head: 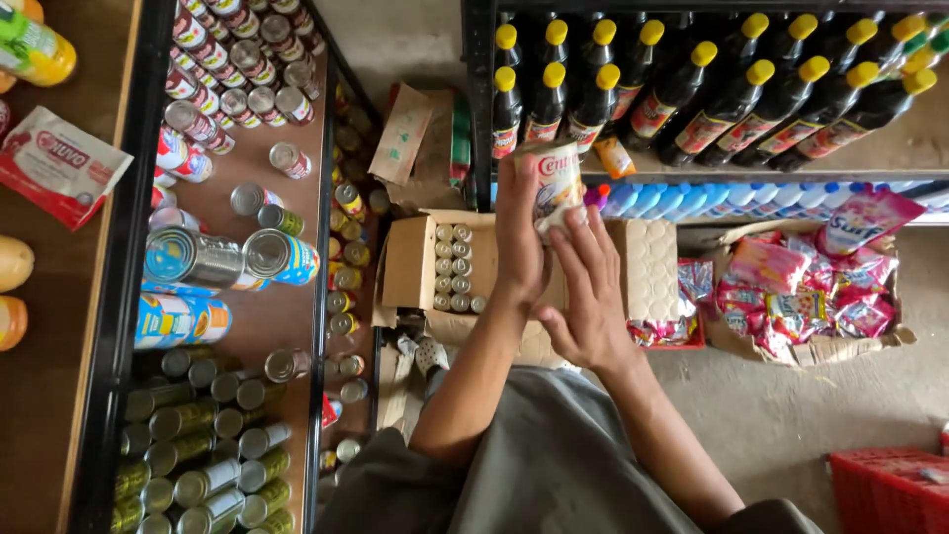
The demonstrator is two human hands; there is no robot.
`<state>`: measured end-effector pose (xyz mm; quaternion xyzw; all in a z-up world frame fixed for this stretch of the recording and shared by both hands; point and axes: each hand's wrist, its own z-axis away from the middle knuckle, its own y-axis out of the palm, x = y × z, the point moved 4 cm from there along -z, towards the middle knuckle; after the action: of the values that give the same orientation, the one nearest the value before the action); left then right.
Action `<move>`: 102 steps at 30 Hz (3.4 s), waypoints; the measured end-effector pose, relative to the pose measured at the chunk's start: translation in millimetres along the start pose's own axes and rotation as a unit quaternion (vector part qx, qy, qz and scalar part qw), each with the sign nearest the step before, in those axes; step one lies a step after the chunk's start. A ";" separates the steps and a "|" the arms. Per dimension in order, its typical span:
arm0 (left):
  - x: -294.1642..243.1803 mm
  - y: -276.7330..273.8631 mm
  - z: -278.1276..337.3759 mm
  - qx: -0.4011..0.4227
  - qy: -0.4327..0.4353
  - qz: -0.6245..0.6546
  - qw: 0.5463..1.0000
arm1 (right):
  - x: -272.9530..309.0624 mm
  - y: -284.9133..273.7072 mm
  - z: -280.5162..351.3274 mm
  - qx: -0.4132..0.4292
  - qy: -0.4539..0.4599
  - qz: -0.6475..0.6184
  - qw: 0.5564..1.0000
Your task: The recorder is cleaning and wiping canned goods with a cloth before stocking them on shelves.
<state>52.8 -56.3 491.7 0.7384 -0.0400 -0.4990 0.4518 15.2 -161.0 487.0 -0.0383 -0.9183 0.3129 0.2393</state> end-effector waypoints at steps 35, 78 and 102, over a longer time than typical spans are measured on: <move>4.7 10.3 -14.8 0.087 -0.060 -0.080 0.991 | -5.9 -10.2 -30.2 -0.070 0.037 0.026 0.997; 45.4 18.3 -15.1 -0.018 -0.241 -0.056 0.969 | -30.8 -32.2 -12.6 -0.079 0.039 -0.008 0.996; -29.7 -48.3 -36.1 0.074 -0.116 -0.023 0.990 | 21.1 47.4 -51.4 -0.082 0.022 0.021 0.996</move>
<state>47.0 9.9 481.7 0.7073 -0.1118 -0.5875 0.3769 16.6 -89.7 503.1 -0.0838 -0.9343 0.2407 0.2492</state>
